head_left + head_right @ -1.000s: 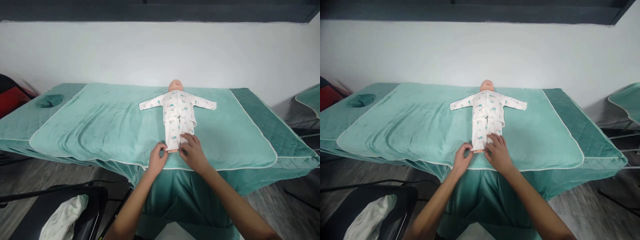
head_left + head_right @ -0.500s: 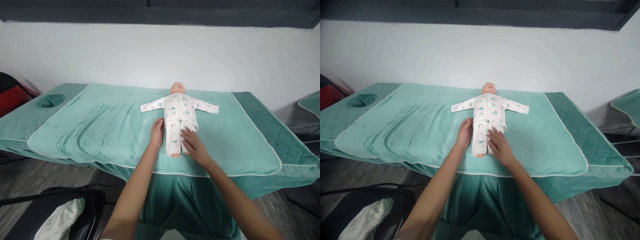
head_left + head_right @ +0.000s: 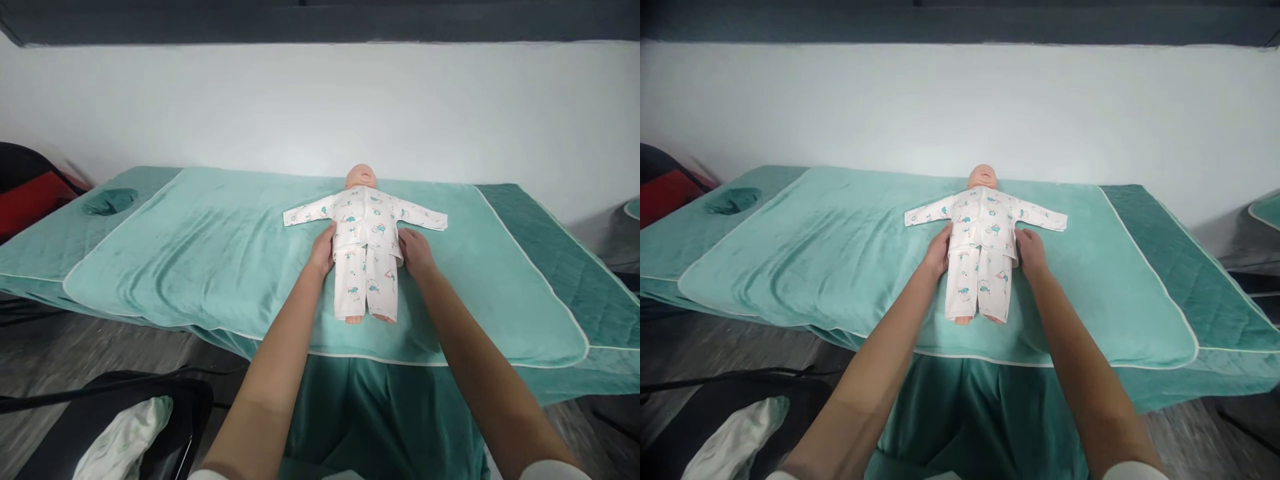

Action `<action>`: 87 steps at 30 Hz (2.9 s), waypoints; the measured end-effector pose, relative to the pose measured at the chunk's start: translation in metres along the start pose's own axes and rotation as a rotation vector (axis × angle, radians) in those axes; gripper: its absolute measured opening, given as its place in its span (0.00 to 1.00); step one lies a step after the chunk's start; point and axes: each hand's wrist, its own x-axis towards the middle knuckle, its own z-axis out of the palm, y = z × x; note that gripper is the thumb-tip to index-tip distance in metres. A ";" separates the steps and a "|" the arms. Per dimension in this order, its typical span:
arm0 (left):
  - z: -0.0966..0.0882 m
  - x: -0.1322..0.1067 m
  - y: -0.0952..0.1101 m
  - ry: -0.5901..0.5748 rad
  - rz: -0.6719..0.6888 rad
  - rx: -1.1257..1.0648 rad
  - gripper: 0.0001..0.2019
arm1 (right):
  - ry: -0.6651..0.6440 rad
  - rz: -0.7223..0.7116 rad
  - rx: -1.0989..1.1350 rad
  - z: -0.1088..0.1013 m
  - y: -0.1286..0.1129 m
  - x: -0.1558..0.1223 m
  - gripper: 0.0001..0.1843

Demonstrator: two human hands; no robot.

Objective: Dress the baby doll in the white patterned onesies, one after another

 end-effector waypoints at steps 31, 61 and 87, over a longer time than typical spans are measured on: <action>0.013 0.034 -0.001 -0.020 0.118 -0.027 0.23 | -0.357 0.070 0.405 0.027 0.006 0.037 0.30; -0.007 -0.021 -0.011 0.075 0.367 0.252 0.23 | -0.067 -0.111 0.328 -0.016 0.014 -0.039 0.31; -0.029 -0.047 -0.008 0.209 0.601 0.911 0.07 | -0.120 -0.368 -0.667 -0.035 0.011 -0.032 0.12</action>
